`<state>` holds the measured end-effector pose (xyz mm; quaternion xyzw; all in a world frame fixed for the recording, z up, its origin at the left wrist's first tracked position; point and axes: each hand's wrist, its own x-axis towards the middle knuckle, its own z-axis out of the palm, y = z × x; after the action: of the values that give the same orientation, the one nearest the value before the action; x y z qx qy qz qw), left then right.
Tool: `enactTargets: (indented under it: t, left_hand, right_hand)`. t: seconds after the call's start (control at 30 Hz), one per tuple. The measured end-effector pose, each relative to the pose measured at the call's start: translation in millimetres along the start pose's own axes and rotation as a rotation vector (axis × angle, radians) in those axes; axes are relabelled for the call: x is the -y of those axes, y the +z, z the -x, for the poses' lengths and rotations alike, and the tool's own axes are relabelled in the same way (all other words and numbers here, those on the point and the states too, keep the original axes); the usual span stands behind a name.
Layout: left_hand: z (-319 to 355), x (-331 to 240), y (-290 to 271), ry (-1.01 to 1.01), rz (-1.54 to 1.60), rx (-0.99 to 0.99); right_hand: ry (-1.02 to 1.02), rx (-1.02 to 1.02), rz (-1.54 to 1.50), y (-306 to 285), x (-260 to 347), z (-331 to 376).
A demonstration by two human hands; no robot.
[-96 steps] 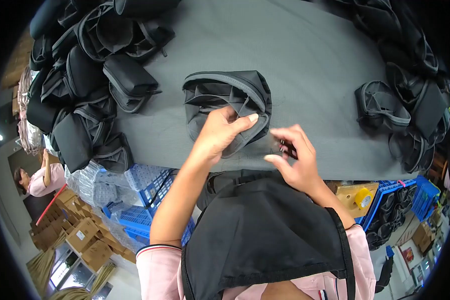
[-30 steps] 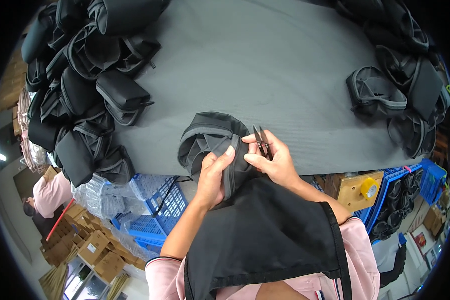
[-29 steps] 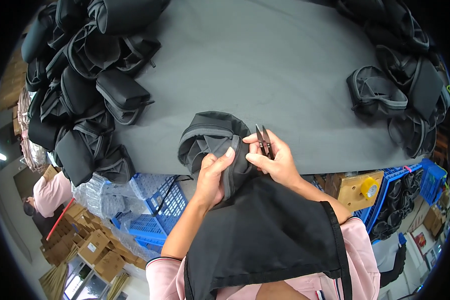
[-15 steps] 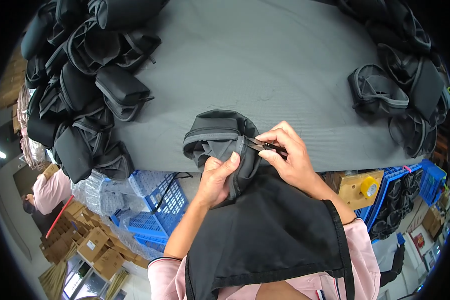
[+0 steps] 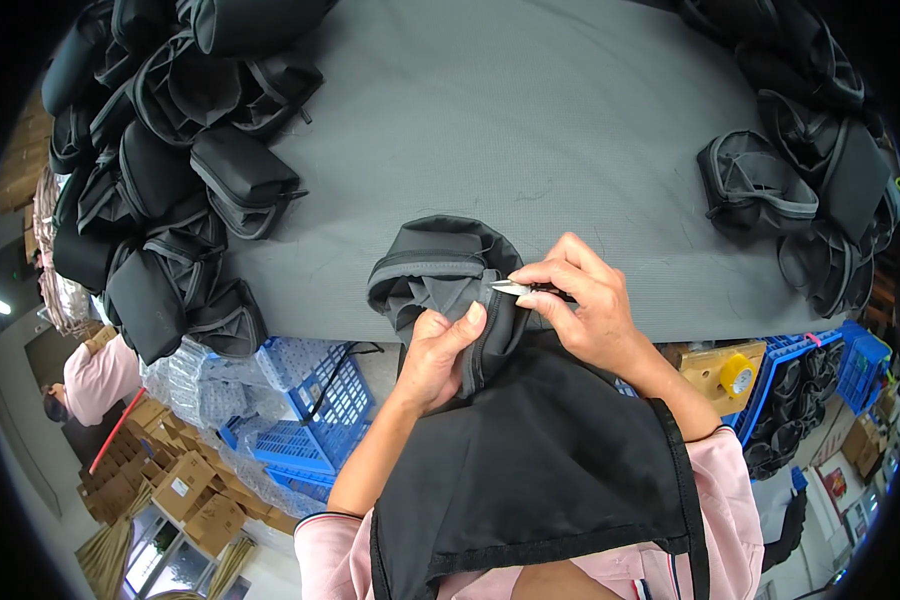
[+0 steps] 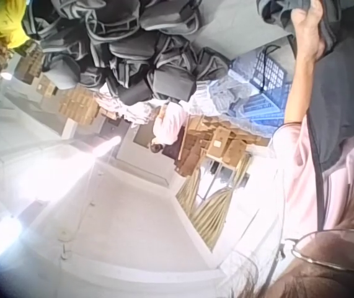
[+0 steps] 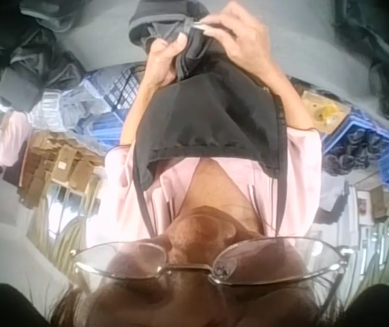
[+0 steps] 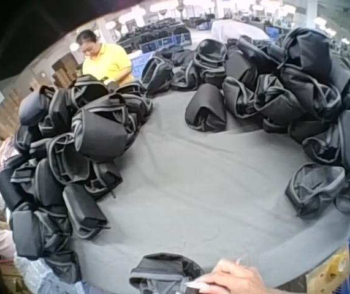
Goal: Trimming excess threads and cleaning small fabric bag components using a pair of scissors in a manufacturing facility.
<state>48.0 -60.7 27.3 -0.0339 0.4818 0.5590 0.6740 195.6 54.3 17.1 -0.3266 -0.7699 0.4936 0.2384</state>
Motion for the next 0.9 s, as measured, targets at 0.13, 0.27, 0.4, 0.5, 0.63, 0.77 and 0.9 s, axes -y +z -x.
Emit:
enactTargets:
  t: [0.13,0.27,0.4,0.5,0.63,0.77,0.9]
  left_hand:
    - [-3.4,-4.2,1.5,0.011,-0.005,-0.002]
    - [-2.6,-8.3,7.2,0.026,-0.036,-0.043]
    - [-4.1,-23.4,12.7,0.072,0.079,-0.104]
    - [-35.8,-32.5,7.1,0.185,0.389,-0.155]
    - [-69.0,-29.4,-3.7,0.281,0.472,-0.275]
    - [-51.9,-21.0,-13.5,0.172,-0.371,-0.158]
    - [-52.8,-29.2,-13.7,-0.004,-1.008,0.008]
  right_hand:
    - [0.04,-0.16,-0.152,2.0,9.0,-1.1]
    - [0.031,0.015,-0.044,-0.7,6.8,-14.0]
    - [0.071,0.015,-0.18,-7.1,16.5,-15.0]
    - [0.169,-0.119,-0.443,9.5,13.2,-7.5]
    - [0.228,-0.022,-0.193,42.2,-9.3,-7.7]
    - [0.2,-0.183,-0.164,39.0,-23.2,-24.1]
    - [0.283,-0.065,-0.104,31.5,-23.8,-40.1]
